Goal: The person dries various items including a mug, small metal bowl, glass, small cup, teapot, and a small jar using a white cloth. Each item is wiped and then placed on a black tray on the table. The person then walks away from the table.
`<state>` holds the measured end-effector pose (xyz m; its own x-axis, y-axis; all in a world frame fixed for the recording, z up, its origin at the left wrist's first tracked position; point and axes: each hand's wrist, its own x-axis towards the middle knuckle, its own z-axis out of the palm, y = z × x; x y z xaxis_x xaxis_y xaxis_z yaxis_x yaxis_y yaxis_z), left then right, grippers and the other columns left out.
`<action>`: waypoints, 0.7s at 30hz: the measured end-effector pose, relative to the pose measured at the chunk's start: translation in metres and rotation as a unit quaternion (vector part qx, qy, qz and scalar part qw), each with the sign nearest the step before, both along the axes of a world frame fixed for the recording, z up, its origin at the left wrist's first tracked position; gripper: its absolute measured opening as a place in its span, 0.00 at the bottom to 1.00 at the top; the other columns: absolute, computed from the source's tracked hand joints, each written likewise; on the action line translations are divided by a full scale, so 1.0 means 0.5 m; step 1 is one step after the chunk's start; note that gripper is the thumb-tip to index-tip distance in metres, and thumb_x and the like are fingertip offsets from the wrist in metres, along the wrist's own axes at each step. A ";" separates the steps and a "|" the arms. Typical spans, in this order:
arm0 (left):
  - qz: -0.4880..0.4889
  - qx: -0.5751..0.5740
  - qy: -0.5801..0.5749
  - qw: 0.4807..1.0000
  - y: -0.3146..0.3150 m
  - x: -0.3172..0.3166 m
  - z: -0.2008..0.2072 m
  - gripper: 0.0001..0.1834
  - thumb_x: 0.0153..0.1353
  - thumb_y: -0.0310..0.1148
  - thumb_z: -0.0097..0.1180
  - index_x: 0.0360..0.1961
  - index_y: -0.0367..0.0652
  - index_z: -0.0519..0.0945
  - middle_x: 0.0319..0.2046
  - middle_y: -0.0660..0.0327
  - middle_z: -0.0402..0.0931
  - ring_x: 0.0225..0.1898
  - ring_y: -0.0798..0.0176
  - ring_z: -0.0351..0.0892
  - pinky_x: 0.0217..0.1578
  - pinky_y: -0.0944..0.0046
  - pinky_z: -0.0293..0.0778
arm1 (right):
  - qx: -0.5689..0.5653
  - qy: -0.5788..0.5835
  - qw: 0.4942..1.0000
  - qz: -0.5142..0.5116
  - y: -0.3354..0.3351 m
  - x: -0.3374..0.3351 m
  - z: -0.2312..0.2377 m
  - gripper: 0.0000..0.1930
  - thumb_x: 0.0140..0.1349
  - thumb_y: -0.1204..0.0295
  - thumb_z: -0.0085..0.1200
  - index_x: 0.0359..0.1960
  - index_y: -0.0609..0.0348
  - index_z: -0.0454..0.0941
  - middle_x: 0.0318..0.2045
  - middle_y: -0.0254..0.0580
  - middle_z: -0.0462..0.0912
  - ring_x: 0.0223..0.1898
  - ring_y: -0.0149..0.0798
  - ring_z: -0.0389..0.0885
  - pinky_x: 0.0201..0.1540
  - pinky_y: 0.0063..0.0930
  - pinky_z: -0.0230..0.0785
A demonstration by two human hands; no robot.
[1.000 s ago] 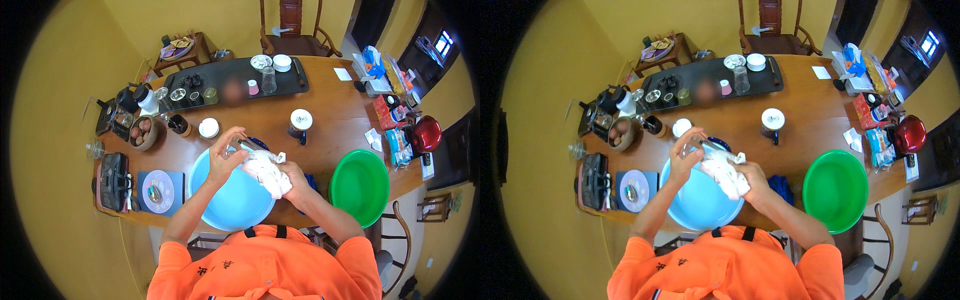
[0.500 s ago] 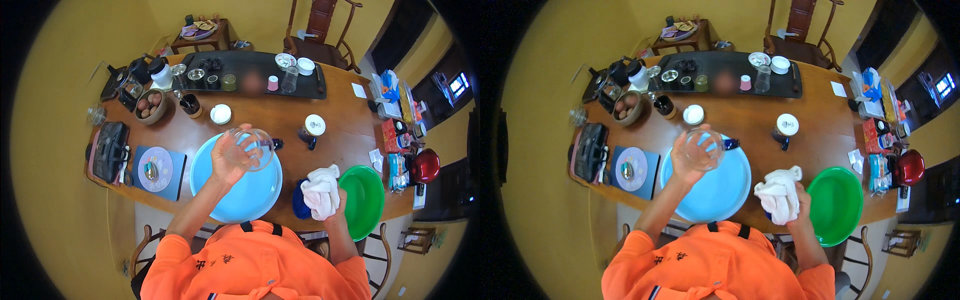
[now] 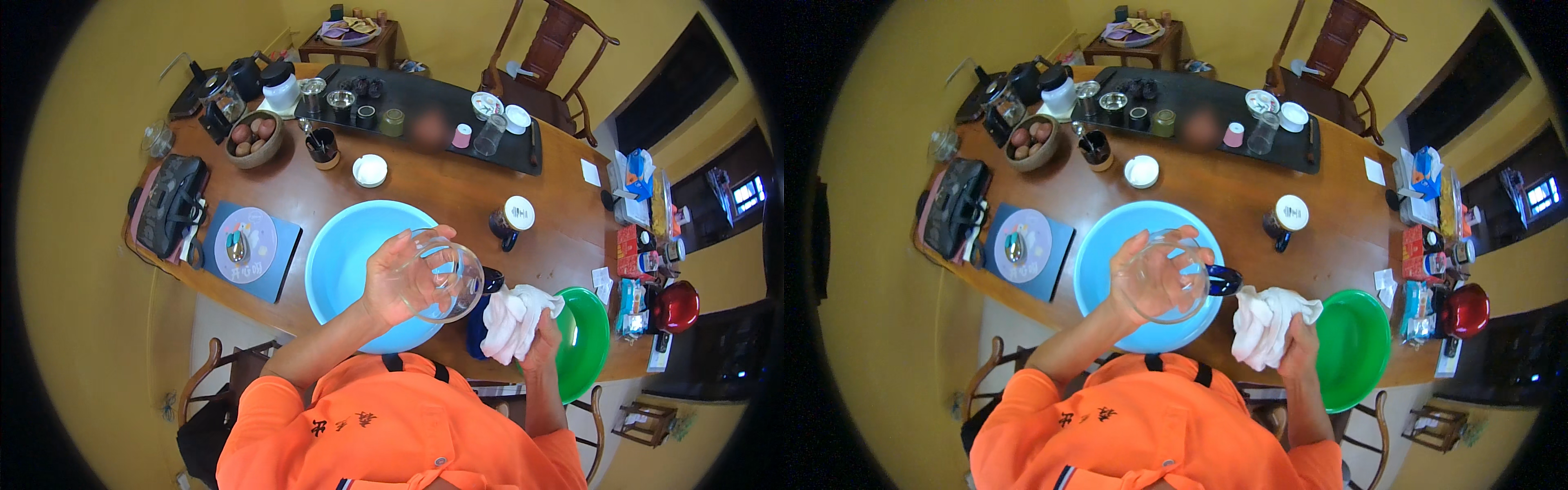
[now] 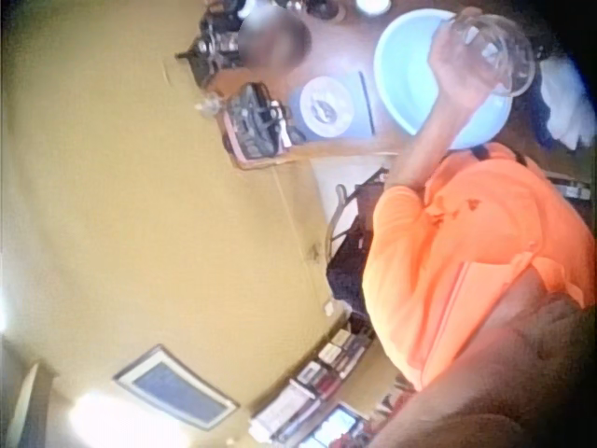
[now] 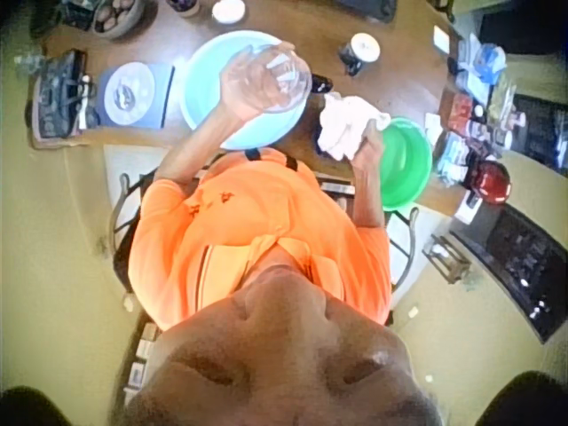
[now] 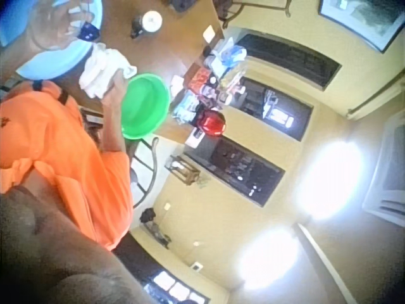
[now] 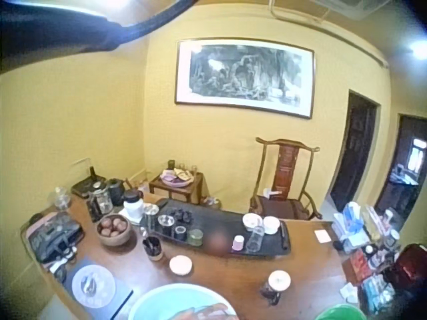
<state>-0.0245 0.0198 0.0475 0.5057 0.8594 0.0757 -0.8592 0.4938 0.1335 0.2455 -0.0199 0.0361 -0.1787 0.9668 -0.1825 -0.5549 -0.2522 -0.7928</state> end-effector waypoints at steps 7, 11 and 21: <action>0.036 -0.064 0.112 0.991 -0.015 -0.026 0.004 0.29 0.59 0.53 0.51 0.55 0.46 0.70 0.47 0.51 0.71 0.38 0.50 0.72 0.35 0.54 0.71 | 0.191 -0.159 0.967 -0.050 0.031 0.001 0.089 0.36 0.48 0.66 0.69 0.57 0.66 0.65 0.50 0.47 0.76 0.50 0.44 0.76 0.55 0.38 0.67; 0.040 -0.105 0.188 0.976 -0.015 -0.029 0.004 0.25 0.60 0.52 0.50 0.52 0.47 0.71 0.45 0.53 0.70 0.34 0.53 0.75 0.29 0.56 0.73 | 0.516 -0.391 0.762 -0.014 0.087 -0.055 0.209 0.24 0.48 0.66 0.67 0.46 0.59 0.75 0.45 0.48 0.79 0.42 0.44 0.79 0.47 0.34 0.70; 0.254 -0.030 0.392 0.884 -0.005 -0.027 -0.020 0.27 0.55 0.47 0.58 0.53 0.45 0.68 0.41 0.58 0.71 0.34 0.62 0.75 0.26 0.64 0.72 | 0.413 -0.474 0.778 0.004 0.092 -0.196 0.117 0.18 0.48 0.79 0.59 0.44 0.55 0.78 0.42 0.42 0.79 0.41 0.44 0.79 0.40 0.31 0.73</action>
<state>-0.0383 0.0173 0.0376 -0.0703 0.9811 -0.1805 -0.6277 0.0971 0.7724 0.1476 0.0263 0.0944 -0.3492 0.8231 0.4478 0.3759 0.5608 -0.7377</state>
